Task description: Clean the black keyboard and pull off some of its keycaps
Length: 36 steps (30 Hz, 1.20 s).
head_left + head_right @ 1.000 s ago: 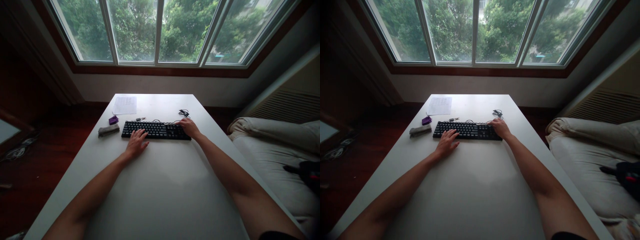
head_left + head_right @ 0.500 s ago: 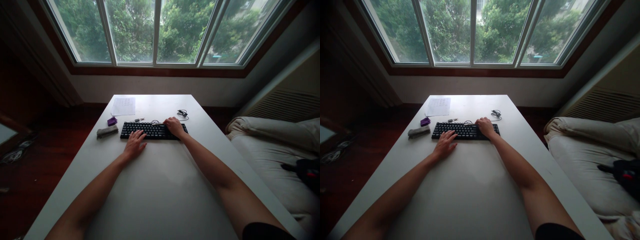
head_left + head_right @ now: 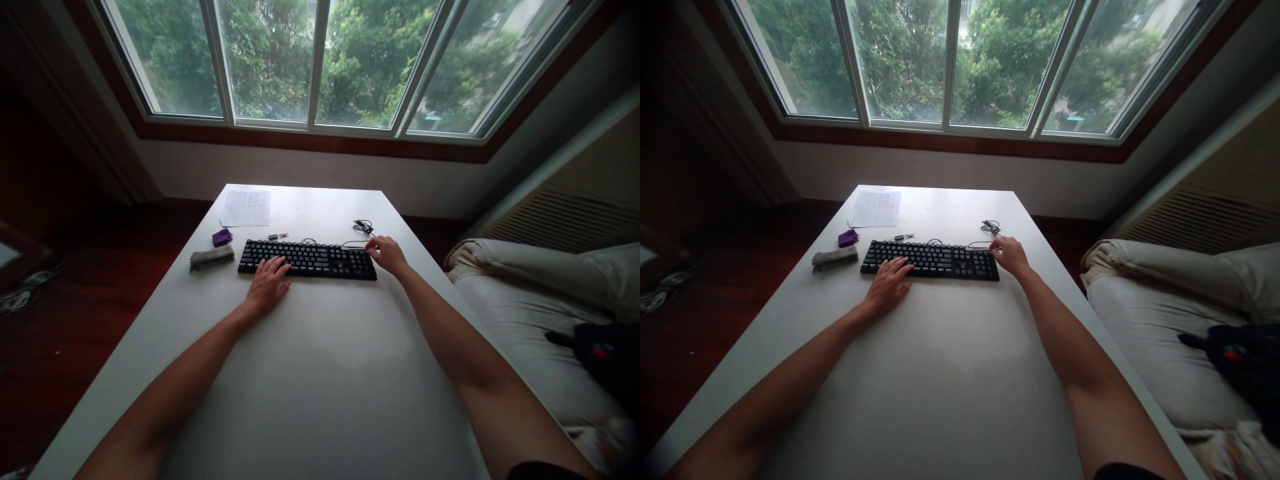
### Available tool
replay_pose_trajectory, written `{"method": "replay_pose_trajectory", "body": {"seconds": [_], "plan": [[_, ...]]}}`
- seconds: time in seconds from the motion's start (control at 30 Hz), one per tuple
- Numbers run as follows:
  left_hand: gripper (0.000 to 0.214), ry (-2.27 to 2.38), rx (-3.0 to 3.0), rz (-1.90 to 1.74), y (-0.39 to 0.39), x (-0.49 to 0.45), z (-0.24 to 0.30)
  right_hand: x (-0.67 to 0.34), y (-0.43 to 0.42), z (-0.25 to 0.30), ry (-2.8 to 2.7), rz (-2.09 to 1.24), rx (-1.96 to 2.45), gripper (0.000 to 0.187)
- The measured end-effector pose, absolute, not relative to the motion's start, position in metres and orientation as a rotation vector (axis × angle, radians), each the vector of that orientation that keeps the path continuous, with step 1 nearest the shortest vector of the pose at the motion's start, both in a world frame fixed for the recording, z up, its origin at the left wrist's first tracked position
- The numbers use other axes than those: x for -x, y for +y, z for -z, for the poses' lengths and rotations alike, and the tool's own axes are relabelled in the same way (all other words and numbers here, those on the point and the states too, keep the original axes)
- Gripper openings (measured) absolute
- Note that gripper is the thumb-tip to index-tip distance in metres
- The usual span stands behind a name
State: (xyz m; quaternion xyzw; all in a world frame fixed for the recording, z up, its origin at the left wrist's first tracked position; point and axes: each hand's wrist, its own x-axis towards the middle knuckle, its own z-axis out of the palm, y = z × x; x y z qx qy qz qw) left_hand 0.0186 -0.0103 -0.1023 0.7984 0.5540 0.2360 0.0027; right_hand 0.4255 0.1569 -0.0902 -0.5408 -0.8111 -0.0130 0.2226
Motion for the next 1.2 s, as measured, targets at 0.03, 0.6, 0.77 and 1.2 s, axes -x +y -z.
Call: {"method": "replay_pose_trajectory", "body": {"seconds": [0.03, 0.6, 0.77, 1.2], "plan": [[0.048, 1.739, -2.503, -0.743, -0.01, -0.019, 0.103, -0.431, 0.158, 0.092, -2.228, 0.021, 1.508, 0.016], [0.049, 1.72, -2.547, -0.722, -0.01, -0.017, 0.101, -0.392, 0.16, 0.103, -2.086, 0.232, 1.707, 0.032], [0.049, 1.736, -2.54, -0.728, -0.01, -0.019, 0.102, -0.438, 0.163, 0.104, -2.015, 0.309, 1.867, 0.029], [0.048, 1.734, -2.56, -0.733, -0.009, -0.018, 0.103, -0.4, 0.148, 0.108, -1.903, 0.359, 1.869, 0.035]]}}
